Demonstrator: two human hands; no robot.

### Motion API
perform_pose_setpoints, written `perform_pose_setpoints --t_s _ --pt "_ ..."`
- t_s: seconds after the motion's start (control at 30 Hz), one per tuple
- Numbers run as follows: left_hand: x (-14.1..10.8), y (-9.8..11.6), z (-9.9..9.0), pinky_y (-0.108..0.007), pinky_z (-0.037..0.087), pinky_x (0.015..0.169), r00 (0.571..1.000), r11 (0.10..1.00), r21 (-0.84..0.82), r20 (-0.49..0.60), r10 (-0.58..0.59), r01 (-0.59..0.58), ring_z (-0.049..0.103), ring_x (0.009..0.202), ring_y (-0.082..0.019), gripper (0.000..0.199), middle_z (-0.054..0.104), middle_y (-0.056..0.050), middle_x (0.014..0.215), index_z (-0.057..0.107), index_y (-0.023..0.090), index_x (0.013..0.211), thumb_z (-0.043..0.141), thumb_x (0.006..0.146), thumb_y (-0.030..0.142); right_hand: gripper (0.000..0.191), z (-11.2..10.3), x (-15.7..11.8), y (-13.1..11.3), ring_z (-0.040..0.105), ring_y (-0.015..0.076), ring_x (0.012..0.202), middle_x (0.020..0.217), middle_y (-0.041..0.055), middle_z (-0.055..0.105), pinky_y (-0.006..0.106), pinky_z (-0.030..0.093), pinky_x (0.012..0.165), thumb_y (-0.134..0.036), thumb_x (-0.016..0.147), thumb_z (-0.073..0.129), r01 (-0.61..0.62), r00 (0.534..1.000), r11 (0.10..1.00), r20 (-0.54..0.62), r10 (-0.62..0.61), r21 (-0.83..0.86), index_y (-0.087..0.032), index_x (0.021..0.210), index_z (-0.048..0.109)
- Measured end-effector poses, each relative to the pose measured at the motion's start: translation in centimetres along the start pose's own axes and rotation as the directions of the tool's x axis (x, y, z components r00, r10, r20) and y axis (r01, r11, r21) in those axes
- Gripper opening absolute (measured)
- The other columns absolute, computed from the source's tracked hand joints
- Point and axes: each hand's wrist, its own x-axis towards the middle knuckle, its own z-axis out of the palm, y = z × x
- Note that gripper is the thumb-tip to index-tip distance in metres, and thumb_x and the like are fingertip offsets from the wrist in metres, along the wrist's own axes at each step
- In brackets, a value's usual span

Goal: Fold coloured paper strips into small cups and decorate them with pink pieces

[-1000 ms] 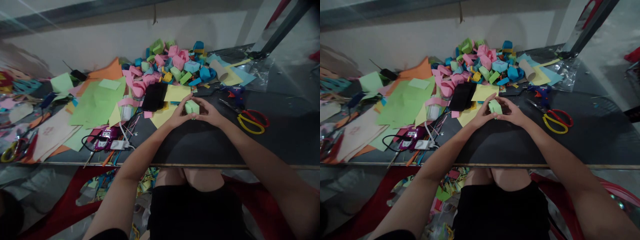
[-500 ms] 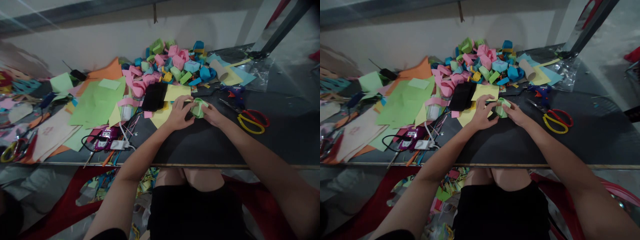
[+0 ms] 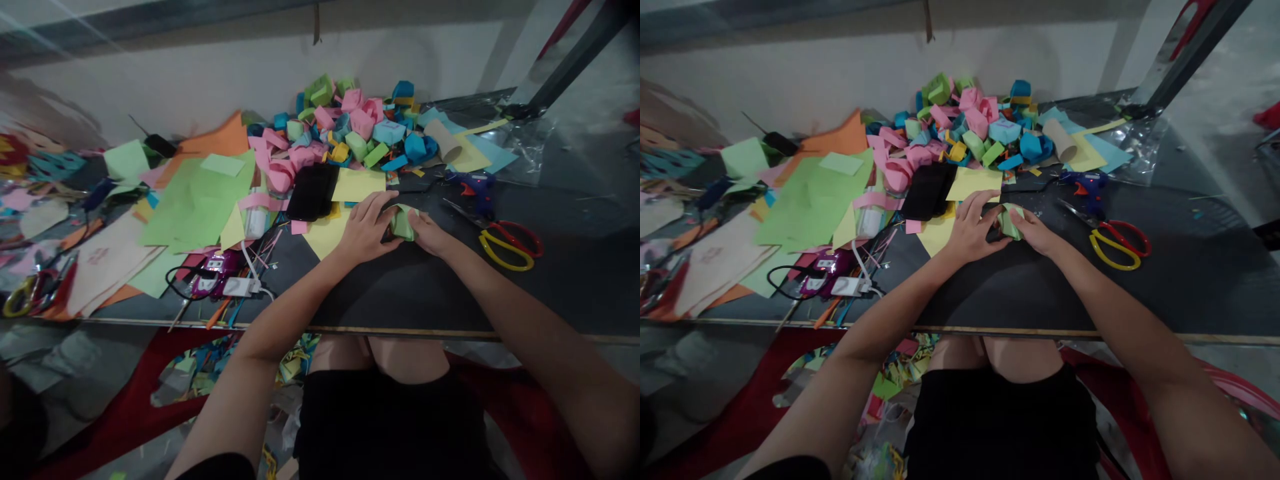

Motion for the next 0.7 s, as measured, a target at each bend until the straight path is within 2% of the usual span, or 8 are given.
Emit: perform_pose_setpoints --t_s 0.1,0.2,0.33,0.47,0.57,0.7 --pt "0.0 0.2 0.2 -0.054 0.034 0.122 1.0 1.0 0.006 0.003 -0.005 0.005 0.044 0.144 -0.036 0.049 0.051 -0.018 0.151 0.06 0.017 0.131 0.065 0.092 0.047 0.07 -0.2 0.0 0.2 0.07 0.0215 0.079 0.091 0.0071 0.073 0.037 0.06 0.07 -0.089 0.081 0.05 0.048 0.999 0.996 0.004 -0.048 -0.08 -0.024 0.099 0.067" --pt "0.0 0.3 0.2 -0.051 0.038 0.12 1.0 0.999 0.039 -0.01 0.013 -0.013 0.048 0.142 -0.034 0.045 0.055 -0.018 0.149 0.062 0.017 0.129 0.061 0.095 0.047 0.071 -0.5 0.1 0.6 0.071 0.0222 0.079 0.09 0.007 0.074 0.037 0.061 0.071 -0.09 0.078 0.052 0.071 0.997 0.992 0.024 -0.069 -0.104 -0.025 0.101 0.069" --pt "-0.1 0.1 0.4 -0.046 0.043 0.116 0.997 0.995 0.075 -0.006 0.073 -0.072 0.053 0.14 -0.032 0.042 0.061 -0.017 0.143 0.063 0.017 0.129 0.055 0.097 0.043 0.07 -0.8 0.3 1.4 0.071 0.0211 0.081 0.091 0.0046 0.074 0.037 0.061 0.075 -0.088 0.077 0.057 0.075 0.997 0.996 0.015 -0.074 -0.047 -0.026 0.107 0.07" --pt "-0.3 -0.6 0.9 -0.045 0.044 0.114 0.994 0.992 0.061 -0.005 0.113 -0.113 0.054 0.139 -0.032 0.044 0.064 -0.015 0.138 0.061 0.018 0.134 0.052 0.098 0.041 0.072 -1.0 0.4 1.9 0.072 0.0209 0.085 0.097 0.0045 0.075 0.037 0.061 0.079 -0.085 0.07 0.069 0.045 0.996 0.999 -0.076 -0.044 0.013 -0.026 0.111 0.069" --pt "-0.5 -1.1 1.2 -0.046 0.042 0.115 0.995 0.995 0.047 -0.047 0.087 -0.085 0.053 0.138 -0.033 0.047 0.062 -0.016 0.138 0.06 0.017 0.136 0.054 0.097 0.042 0.073 -0.8 0.4 1.5 0.073 0.022 0.086 0.096 0.0046 0.076 0.039 0.061 0.082 -0.086 0.065 0.072 -0.001 0.989 0.997 -0.148 0.013 0.079 -0.026 0.106 0.07" --pt "-0.5 -1.2 1.2 -0.051 0.039 0.118 0.987 0.998 0.054 -0.159 0.033 -0.025 0.055 0.135 -0.034 0.048 0.062 -0.017 0.133 0.06 0.017 0.133 0.059 0.094 0.045 0.074 -0.3 0.6 0.3 0.074 0.025 0.089 0.092 0.0059 0.077 0.04 0.062 0.081 -0.092 0.064 0.065 -0.022 0.984 0.99 -0.17 0.045 0.136 -0.026 0.096 0.07"
